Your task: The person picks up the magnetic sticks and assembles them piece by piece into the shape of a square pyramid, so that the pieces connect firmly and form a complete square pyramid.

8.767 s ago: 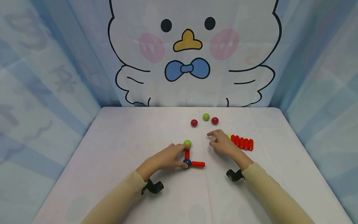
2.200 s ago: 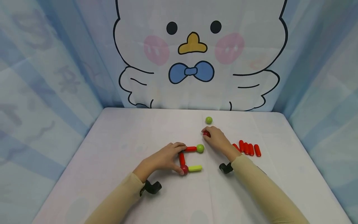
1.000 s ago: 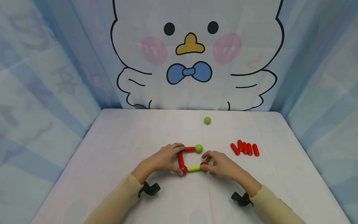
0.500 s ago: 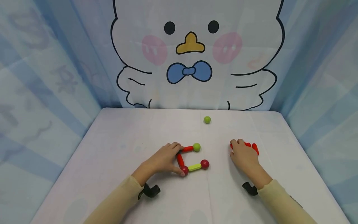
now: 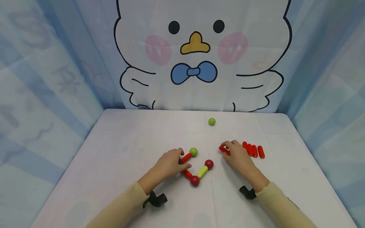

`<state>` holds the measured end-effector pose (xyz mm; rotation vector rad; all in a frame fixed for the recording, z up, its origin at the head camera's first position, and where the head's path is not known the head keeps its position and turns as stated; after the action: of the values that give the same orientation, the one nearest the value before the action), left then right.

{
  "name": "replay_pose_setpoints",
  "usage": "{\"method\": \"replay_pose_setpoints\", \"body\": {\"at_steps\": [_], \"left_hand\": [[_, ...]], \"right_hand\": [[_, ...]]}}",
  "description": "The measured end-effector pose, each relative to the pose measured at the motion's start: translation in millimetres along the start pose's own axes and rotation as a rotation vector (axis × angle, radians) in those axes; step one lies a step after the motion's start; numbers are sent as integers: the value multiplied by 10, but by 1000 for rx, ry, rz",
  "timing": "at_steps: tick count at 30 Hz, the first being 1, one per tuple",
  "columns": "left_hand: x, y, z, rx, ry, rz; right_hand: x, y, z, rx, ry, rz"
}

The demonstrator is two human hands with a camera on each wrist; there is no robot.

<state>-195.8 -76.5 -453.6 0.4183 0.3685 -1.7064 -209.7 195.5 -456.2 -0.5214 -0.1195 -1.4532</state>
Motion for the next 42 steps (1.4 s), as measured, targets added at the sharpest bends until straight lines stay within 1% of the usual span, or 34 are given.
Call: {"method": "replay_pose_setpoints", "body": {"at_steps": [2, 4, 7, 10, 13, 15, 18, 21, 26, 31, 36, 42], "left_hand": [[-31, 6, 4, -1, -21, 32], [-55, 6, -9, -1, -53, 53], [-71, -7, -41, -11, -97, 44], [-68, -41, -63, -41, -77, 26], [-55, -76, -82, -79, -17, -2], [-46, -96, -105, -88, 36, -25], [-46, -111, -128, -78, 113, -52], [-45, -120, -145, -60, 147, -67], [-32, -128, -154, -49, 144, -77], [-34, -125, -133, -64, 133, -77], [-29, -122, -127, -80, 120, -69], [-7, -120, -116, -75, 127, -76]], "right_hand": [[87, -25, -10, 0, -47, -9], [176, -36, -29, -6, -90, 0], [320, -24, -63, 1, -186, 10], [458, 7, -111, 11, -278, 18], [564, 42, -172, 16, -319, 13], [613, 73, -209, 17, -306, -1], [649, 129, -248, 20, -262, -25], [663, 177, -269, 26, -215, -32], [663, 208, -291, 55, -166, -29], [675, 201, -296, 92, -141, -25], [708, 182, -309, 125, -128, 12], [730, 157, -337, 119, -122, 78]]}}
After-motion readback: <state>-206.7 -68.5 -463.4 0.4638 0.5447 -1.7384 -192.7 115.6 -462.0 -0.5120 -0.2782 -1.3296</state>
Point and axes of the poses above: each hand's wrist, its own y-axis away from the middle knuckle, its own z-axis out of the back of the hand, x = y × z, the point moved 1 cm from there along -y, towards the middle knuckle, and after that the axes turned 15 degrees about -x, right-handed, at the moved point
